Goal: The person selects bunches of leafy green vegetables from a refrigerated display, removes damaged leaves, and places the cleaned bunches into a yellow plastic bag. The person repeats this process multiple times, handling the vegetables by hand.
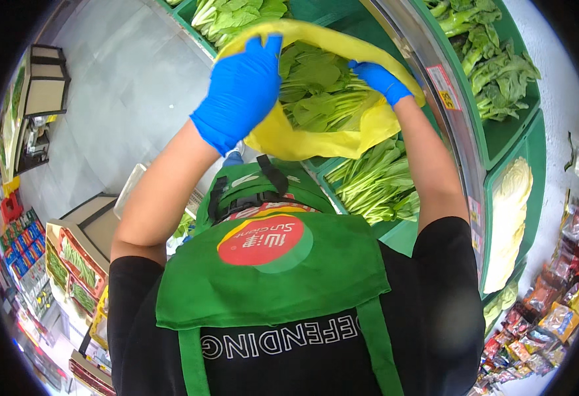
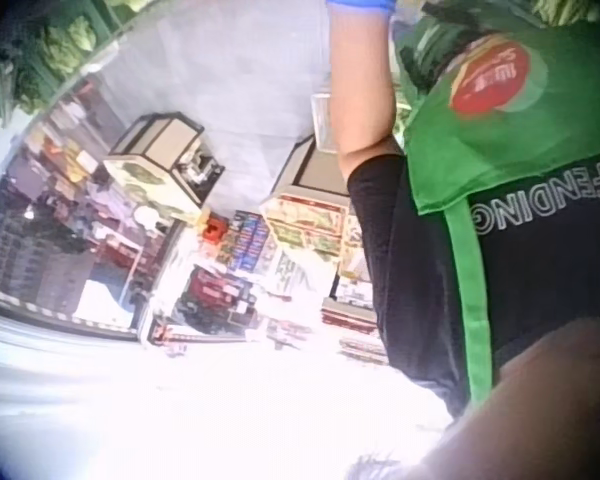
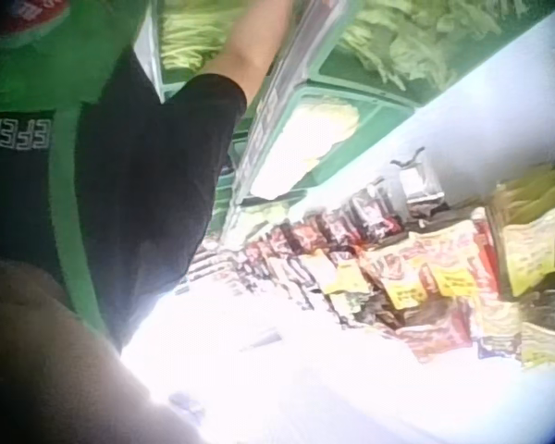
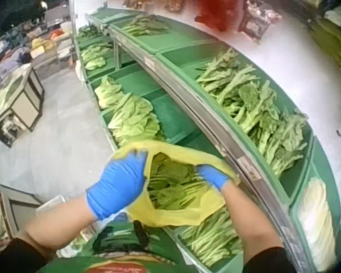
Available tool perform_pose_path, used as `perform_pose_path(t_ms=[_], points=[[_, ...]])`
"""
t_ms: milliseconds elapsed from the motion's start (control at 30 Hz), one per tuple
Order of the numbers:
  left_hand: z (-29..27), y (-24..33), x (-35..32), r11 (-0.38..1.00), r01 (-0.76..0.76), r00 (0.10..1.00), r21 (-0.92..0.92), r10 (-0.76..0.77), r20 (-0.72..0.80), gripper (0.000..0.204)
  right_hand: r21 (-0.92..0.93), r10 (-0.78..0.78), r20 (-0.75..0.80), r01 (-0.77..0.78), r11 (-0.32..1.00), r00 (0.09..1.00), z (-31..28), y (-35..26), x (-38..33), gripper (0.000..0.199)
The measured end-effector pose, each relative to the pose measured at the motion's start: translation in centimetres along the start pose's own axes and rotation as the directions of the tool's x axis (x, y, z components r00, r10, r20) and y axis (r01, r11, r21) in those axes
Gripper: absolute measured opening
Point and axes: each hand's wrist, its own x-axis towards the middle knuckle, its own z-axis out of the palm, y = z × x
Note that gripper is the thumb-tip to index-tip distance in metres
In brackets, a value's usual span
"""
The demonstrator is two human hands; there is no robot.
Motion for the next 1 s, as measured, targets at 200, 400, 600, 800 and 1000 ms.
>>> perform_pose_path(t_ms=[200, 400, 600, 800, 1000], points=[[-2.1, 1.1, -0.3, 0.927, -0.077, 0.96, 0.367, 0.168, -0.223, 0.038, -0.056, -0.191, -0.111, 0.186, 0.981, 0.975, 7.3, -6.3, 2.1, 0.019], [4.6, 5.3, -2.2, 0.898, -0.396, 0.893, -0.19, 0.425, 0.149, 0.01, -0.029, -0.247, 0.005, 0.247, 0.969, 0.969, 8.2, -9.4, 2.9, 0.02], [9.3, 2.8, -4.8, 0.921, -0.309, 0.695, -0.236, 0.388, 0.605, 0.02, -0.229, 0.183, 0.349, -0.106, 0.968, 0.919, 4.6, -1.3, 0.3, 0.026], [8.5, 3.4, -5.0, 0.899, -0.287, 0.715, -0.33, 0.43, 0.551, 0.028, -0.442, -0.202, -0.165, 0.111, 0.89, 0.965, 9.9, 3.1, -6.5, 0.062], [7.3, 3.1, -3.1, 0.884, -0.274, 0.727, -0.378, 0.448, 0.52, 0.029, -0.406, -0.184, -0.266, 0.063, 0.912, 0.946, 10.1, 4.0, -7.9, 0.078]])
